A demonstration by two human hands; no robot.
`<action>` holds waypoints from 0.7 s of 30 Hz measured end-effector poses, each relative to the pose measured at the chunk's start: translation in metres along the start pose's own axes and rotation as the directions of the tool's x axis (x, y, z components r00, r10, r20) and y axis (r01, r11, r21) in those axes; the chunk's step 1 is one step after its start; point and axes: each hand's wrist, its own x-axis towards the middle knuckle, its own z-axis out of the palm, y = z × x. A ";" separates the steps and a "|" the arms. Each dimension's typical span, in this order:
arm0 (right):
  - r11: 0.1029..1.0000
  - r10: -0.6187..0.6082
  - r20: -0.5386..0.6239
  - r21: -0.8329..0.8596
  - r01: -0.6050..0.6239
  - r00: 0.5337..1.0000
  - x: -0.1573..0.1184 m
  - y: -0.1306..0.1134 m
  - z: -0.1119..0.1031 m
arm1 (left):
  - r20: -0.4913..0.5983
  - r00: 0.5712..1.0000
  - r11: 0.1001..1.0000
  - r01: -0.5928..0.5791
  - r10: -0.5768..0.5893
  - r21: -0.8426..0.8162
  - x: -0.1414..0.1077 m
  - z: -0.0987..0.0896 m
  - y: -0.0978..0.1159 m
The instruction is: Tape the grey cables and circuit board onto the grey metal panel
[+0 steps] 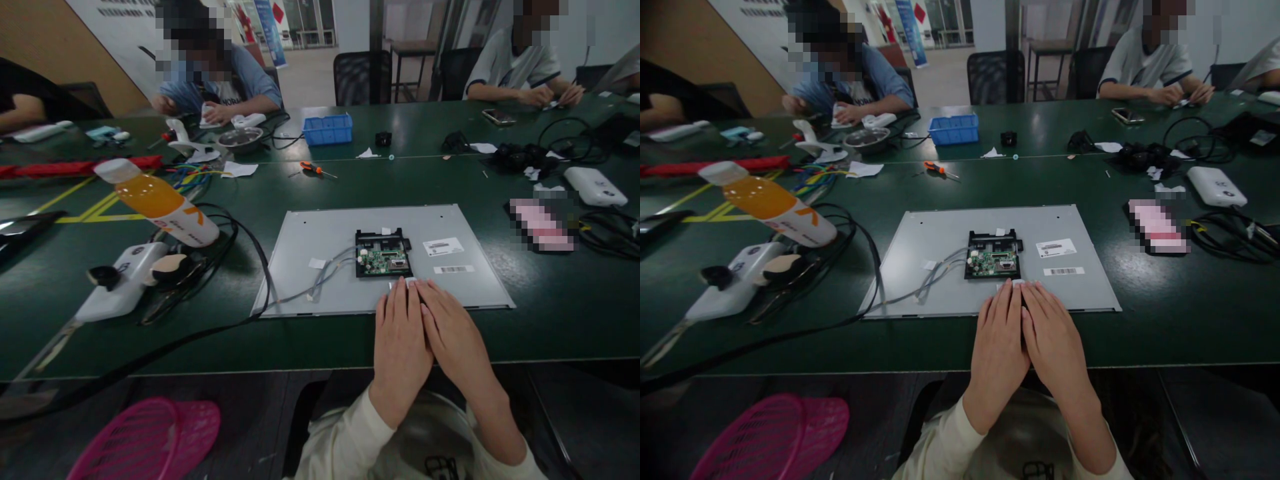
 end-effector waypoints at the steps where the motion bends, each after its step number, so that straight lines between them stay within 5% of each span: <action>1: 1.000 0.000 0.004 -0.004 0.000 1.000 0.000 0.000 0.000 | -0.002 1.000 1.000 0.005 -0.005 -0.006 0.000 0.000 0.000; 21: 0.999 0.033 0.000 0.041 -0.033 0.999 -0.002 0.004 0.001 | -0.084 0.996 0.998 0.036 -0.040 -0.054 -0.001 -0.002 0.001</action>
